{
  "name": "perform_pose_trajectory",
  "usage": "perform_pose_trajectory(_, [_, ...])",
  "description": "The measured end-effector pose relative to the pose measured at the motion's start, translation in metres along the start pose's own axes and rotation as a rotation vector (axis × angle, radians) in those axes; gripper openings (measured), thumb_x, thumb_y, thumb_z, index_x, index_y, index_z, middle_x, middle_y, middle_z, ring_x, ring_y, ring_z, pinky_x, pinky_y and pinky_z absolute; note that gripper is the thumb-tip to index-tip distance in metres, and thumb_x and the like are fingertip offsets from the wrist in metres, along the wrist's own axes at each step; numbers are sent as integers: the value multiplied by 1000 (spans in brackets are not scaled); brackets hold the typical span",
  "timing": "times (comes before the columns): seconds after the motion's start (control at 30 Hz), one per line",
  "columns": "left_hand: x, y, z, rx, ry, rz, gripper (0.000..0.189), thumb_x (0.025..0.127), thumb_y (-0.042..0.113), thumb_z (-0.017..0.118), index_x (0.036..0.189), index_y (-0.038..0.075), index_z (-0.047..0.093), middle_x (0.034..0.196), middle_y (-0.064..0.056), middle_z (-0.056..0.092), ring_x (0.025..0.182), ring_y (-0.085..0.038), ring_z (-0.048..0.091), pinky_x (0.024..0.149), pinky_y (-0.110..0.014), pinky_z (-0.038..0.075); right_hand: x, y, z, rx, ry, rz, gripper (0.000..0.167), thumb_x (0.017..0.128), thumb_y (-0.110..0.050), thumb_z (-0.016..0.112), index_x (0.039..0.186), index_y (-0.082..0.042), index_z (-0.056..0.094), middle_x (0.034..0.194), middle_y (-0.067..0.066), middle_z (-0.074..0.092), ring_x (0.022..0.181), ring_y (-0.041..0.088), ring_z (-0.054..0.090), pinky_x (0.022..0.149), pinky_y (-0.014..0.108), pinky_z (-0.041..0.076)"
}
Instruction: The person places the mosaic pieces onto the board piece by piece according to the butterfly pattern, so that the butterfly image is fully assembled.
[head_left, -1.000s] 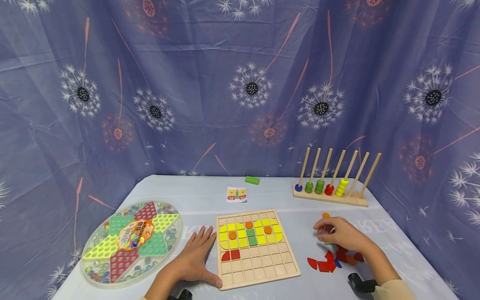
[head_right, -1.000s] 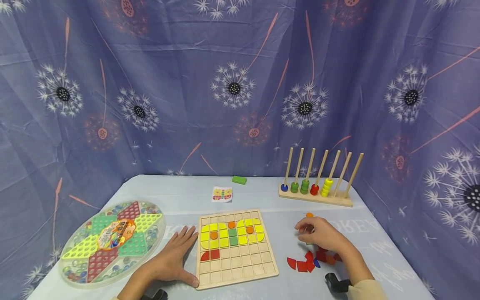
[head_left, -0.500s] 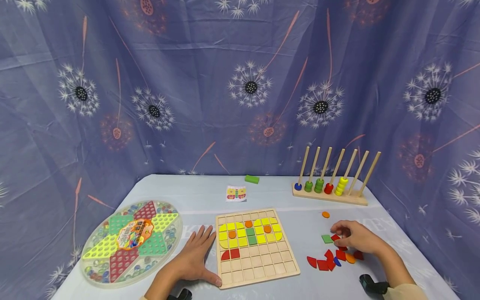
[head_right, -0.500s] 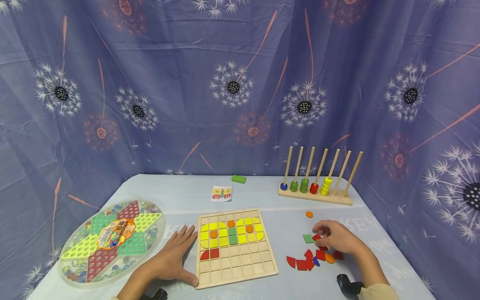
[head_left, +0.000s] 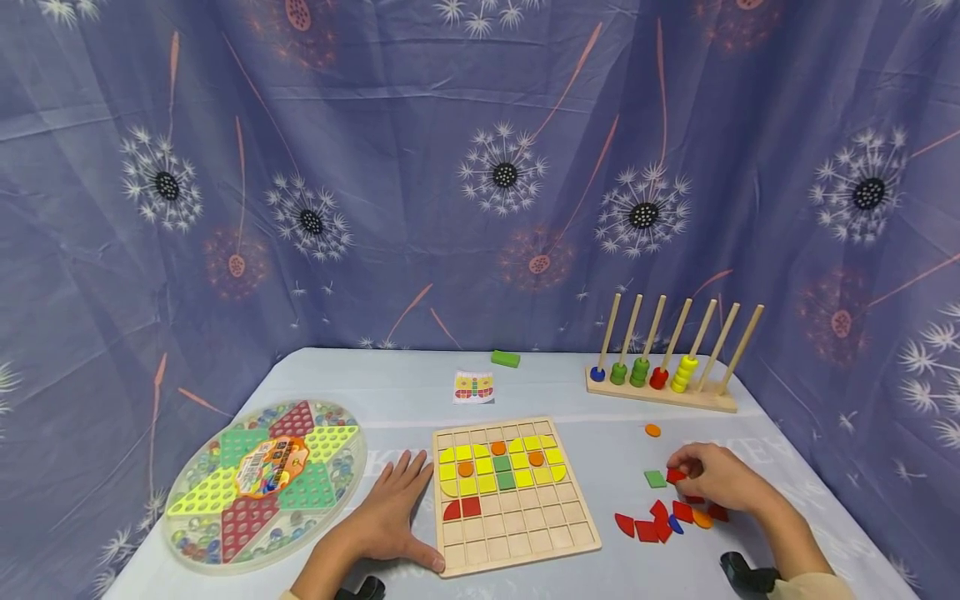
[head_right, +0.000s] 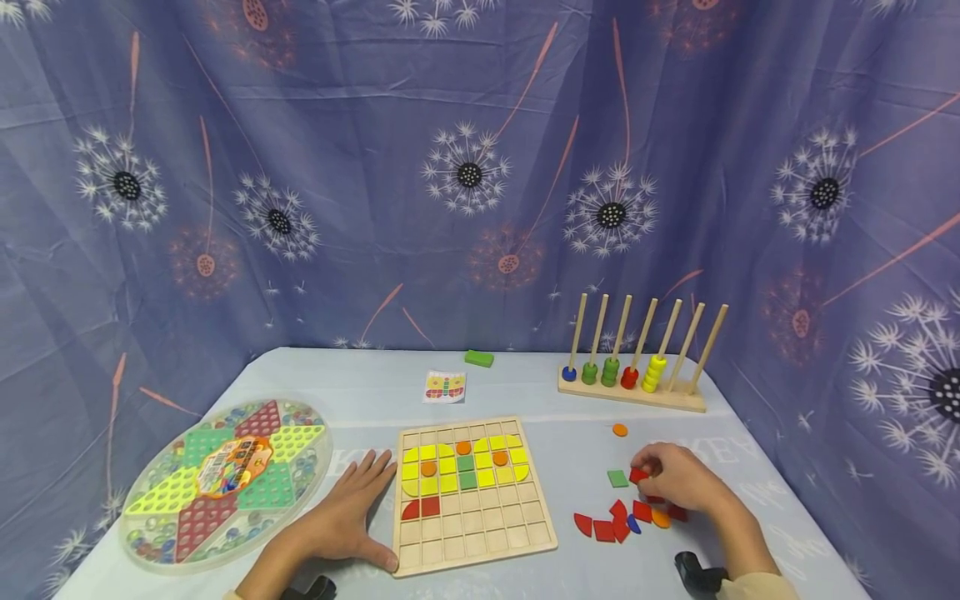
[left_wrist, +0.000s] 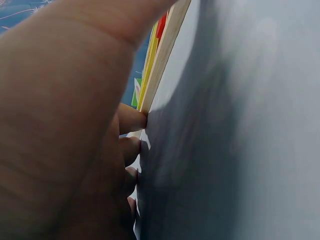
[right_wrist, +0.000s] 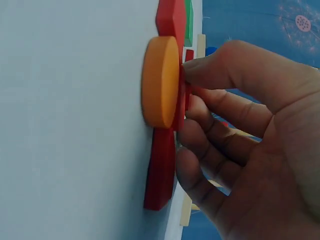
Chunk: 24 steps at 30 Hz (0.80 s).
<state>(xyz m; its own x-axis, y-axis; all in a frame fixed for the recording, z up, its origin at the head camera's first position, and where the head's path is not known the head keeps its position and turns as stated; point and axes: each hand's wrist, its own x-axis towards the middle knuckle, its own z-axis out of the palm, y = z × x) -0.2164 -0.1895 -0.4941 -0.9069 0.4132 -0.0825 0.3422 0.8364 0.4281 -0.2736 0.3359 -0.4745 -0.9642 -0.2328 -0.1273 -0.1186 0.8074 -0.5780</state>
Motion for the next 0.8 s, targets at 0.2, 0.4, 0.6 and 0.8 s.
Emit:
perform_pose_trajectory(0.2, [-1, 2, -2, -2, 3, 3, 137, 47, 85, 69, 152, 7, 28, 158, -14, 16, 144, -35, 4, 114, -56, 4, 4, -11, 5, 8, 3, -60, 36, 71, -17, 83, 102, -8, 67, 83, 2, 56, 77, 20, 51, 64, 26, 51])
perform_pose_trajectory(0.4, [-1, 2, -2, -5, 4, 7, 137, 47, 85, 70, 152, 7, 28, 158, -14, 16, 144, -36, 4, 114, -57, 4, 12, -31, 15, 25, -31, -160, 31, 73, -13, 81, 100, -9, 66, 85, 2, 56, 76, 21, 50, 62, 27, 49])
perform_pose_trajectory(0.6, [-1, 0, 0, 2, 3, 4, 137, 47, 86, 69, 152, 7, 28, 158, -13, 16, 144, -35, 4, 114, -57, 4, 21, -54, 29, 6, -68, -233, 27, 75, -11, 79, 98, -13, 66, 84, 0, 56, 75, 20, 51, 61, 26, 50])
perform_pose_trajectory(0.8, [0, -1, 1, 8, 5, 6, 138, 46, 86, 68, 152, 7, 28, 158, -13, 16, 144, -35, 4, 114, -57, 4, 26, -81, 46, -48, -92, -312, 27, 74, -11, 78, 97, -17, 67, 85, -4, 56, 74, 17, 51, 60, 26, 49])
